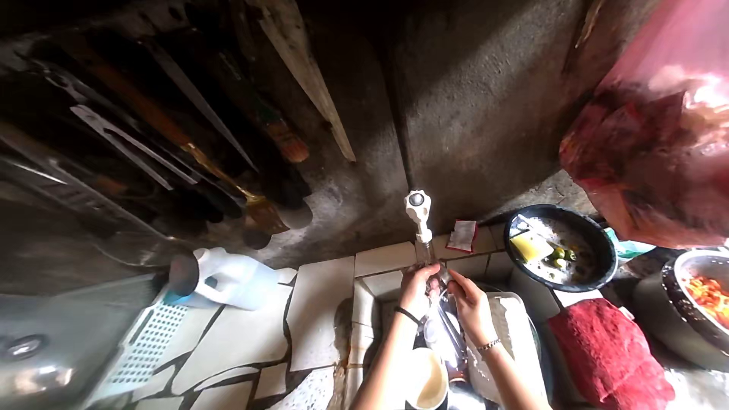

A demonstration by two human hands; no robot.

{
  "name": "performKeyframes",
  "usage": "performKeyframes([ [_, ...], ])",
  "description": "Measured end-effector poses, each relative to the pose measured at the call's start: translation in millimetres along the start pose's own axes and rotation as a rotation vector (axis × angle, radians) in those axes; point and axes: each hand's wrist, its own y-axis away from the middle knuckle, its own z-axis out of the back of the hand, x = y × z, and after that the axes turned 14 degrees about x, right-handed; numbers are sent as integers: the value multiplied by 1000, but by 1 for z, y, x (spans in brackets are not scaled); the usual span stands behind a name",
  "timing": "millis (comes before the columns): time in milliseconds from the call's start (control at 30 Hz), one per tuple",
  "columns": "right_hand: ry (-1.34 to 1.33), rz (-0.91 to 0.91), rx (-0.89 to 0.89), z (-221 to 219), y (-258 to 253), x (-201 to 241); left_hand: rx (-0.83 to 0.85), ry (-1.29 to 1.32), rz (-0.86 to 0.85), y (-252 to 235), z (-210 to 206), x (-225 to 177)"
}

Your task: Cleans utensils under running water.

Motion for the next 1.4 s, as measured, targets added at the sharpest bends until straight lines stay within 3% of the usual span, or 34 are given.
performKeyframes([
  [200,4,35,-3,2,-2,-5,22,-50,-11,1,1,-2],
  [333,100,-61,77,1,-8,2,-182,-295,-28,-13,-5,-1],
  [433,52,-206,154,1,-13,12,-302,-217,-39,-31,4,-9],
  [667,-627,-560,102,16,-34,9,133,75,59,-20,16,-15],
  [800,-743,-630,16,12,-39,14,168,126,88,-19,15,-11],
  [900,-803,-650,58,-5,-35,17,118,124,45,-24,14,-5],
  [967,-831,-639,187,-12,-32,13,16,-66,-50,-28,13,0],
  [1100,-810,-670,430,-10,-31,19,-112,-815,-163,-36,24,6],
  [1133,-798,-649,482,-8,-32,16,-95,-889,-159,-38,28,6],
  [1200,-798,-637,542,-6,-37,13,-14,-774,-86,-34,30,2],
  [1300,-822,-717,319,-21,-50,15,-42,-480,10,-19,21,11],
  [1400,-772,-729,3,-40,-75,14,40,-425,16,8,16,34],
])
